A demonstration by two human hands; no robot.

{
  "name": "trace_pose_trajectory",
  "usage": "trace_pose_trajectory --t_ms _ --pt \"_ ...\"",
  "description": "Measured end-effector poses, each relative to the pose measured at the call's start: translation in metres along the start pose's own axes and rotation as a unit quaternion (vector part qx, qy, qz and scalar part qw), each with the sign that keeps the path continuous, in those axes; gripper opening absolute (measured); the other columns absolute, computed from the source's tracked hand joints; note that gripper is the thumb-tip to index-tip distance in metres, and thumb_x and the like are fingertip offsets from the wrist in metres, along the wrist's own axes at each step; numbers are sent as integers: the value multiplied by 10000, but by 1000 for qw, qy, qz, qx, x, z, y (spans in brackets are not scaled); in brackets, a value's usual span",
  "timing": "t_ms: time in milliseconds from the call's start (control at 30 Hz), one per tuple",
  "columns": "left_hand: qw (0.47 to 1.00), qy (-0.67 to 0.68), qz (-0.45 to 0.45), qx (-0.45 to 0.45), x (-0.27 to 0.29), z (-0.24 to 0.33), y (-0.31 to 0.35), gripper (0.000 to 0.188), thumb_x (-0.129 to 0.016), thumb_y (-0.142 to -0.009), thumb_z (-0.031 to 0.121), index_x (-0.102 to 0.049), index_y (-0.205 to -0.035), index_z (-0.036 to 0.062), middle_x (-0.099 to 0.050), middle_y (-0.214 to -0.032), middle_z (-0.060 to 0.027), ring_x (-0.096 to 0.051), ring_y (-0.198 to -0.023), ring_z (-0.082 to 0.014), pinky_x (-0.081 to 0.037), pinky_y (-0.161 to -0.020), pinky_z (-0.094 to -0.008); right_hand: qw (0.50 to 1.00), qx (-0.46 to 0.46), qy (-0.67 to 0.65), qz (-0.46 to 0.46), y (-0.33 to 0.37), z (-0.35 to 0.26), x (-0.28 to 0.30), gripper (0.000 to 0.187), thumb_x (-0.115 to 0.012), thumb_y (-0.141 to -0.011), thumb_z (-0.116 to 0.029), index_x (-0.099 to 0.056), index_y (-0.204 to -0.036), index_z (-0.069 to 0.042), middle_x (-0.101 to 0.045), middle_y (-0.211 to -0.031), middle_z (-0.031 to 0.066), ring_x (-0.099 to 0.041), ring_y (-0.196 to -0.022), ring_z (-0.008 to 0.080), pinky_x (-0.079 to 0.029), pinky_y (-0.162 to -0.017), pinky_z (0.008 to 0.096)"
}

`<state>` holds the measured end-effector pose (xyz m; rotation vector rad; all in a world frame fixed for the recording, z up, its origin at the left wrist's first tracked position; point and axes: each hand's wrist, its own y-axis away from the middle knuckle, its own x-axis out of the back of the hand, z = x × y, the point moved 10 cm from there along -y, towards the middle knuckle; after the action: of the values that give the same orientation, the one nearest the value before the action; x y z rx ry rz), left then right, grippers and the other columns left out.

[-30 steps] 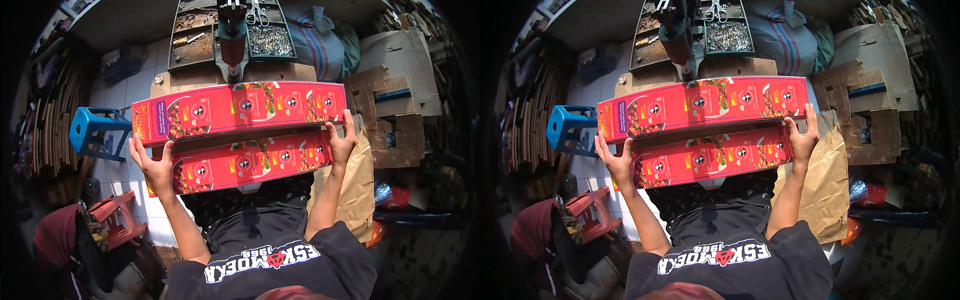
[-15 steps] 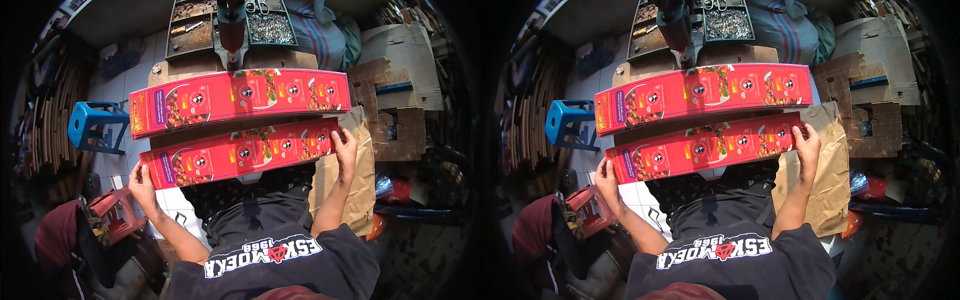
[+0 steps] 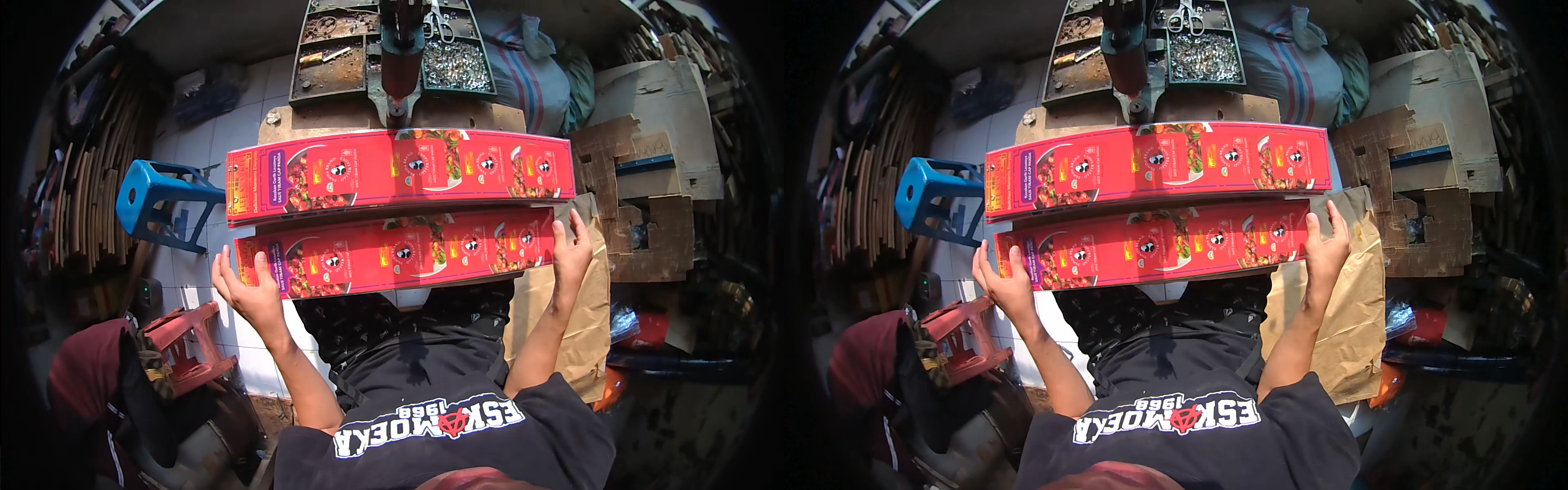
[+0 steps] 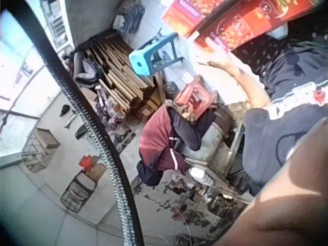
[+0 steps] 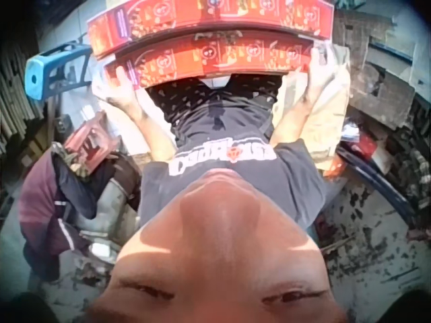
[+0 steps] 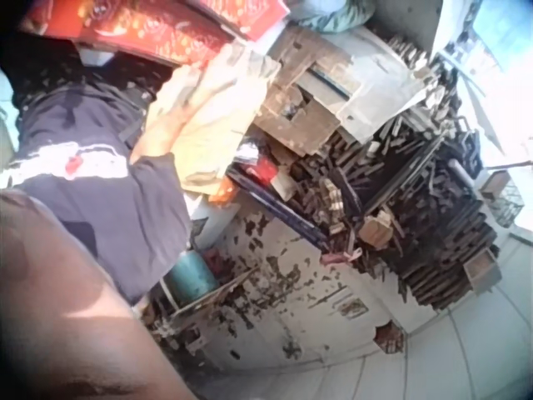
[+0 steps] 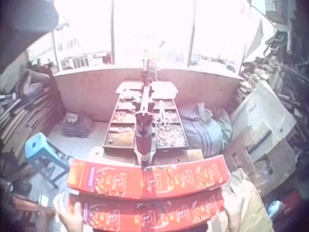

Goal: The person aligns a grey rectangular component under a manual press machine to punch holes and then picks up and examines red packaging boxes.

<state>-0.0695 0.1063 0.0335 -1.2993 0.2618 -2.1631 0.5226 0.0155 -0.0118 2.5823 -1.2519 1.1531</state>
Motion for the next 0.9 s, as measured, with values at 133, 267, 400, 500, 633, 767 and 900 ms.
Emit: trace_pose_trajectory --t_ms 133,267,400,500,633,767,900 --pt "990 98 -91 -41 -28 41 23 490 -785 -838 160 -597 -1268 23 -472 -1383 -215 -457 -1312 -406 -366 -1106 -499 994 39 -94 32 -35 -61 1 323 -707 -909 -107 -677 -1206 17 -700 -1142 141 -660 -1073 237 -497 -956 366" --pt "993 -27 -107 -36 -39 39 31 556 -804 -814 327 -614 -1250 39 -492 -1346 -203 -454 -1271 -406 -356 -1087 -516 976 133 -126 -115 -67 -158 -69 342 -713 -906 -129 -674 -1221 -4 -698 -1158 162 -685 -1030 241 -534 -899 367" --pt "993 -33 -105 -35 -40 40 30 555 -794 -818 342 -613 -1241 32 -493 -1345 -188 -451 -1273 -396 -360 -1080 -509 922 327 -32 -206 -90 -231 -144 368 -709 -892 -195 -681 -1237 -71 -678 -1166 187 -674 -1034 357 -536 -907 416" --pt "993 -45 -101 -48 -46 43 34 547 -778 -825 358 -611 -1234 35 -490 -1356 -182 -447 -1282 -390 -356 -1084 -510 910 316 147 -227 -120 -237 -195 354 -685 -894 -290 -690 -1197 -106 -673 -1159 195 -664 -1056 378 -536 -910 464" --pt "993 -51 -95 -43 -41 40 34 541 -765 -832 355 -602 -1243 43 -489 -1366 -186 -443 -1291 -400 -348 -1089 -522 867 276 286 -300 -147 -246 -243 425 -742 -845 -381 -706 -1201 -152 -705 -1152 162 -666 -1088 353 -536 -930 454" --pt "994 -60 -76 -59 -40 42 35 533 -753 -842 356 -601 -1245 43 -494 -1362 -195 -448 -1285 -414 -354 -1082 -534 861 360 234 -271 -153 -258 -250 270 -754 -751 -251 -736 -883 -15 -725 -936 227 -711 -925 392 -580 -817 482" --pt "993 -56 -83 -63 -43 44 37 537 -751 -842 358 -601 -1245 37 -493 -1361 -198 -445 -1282 -413 -353 -1082 -531 858 382 220 -264 -158 -256 -265 182 -688 -732 -117 -714 -822 40 -705 -884 275 -713 -860 416 -583 -783 493"
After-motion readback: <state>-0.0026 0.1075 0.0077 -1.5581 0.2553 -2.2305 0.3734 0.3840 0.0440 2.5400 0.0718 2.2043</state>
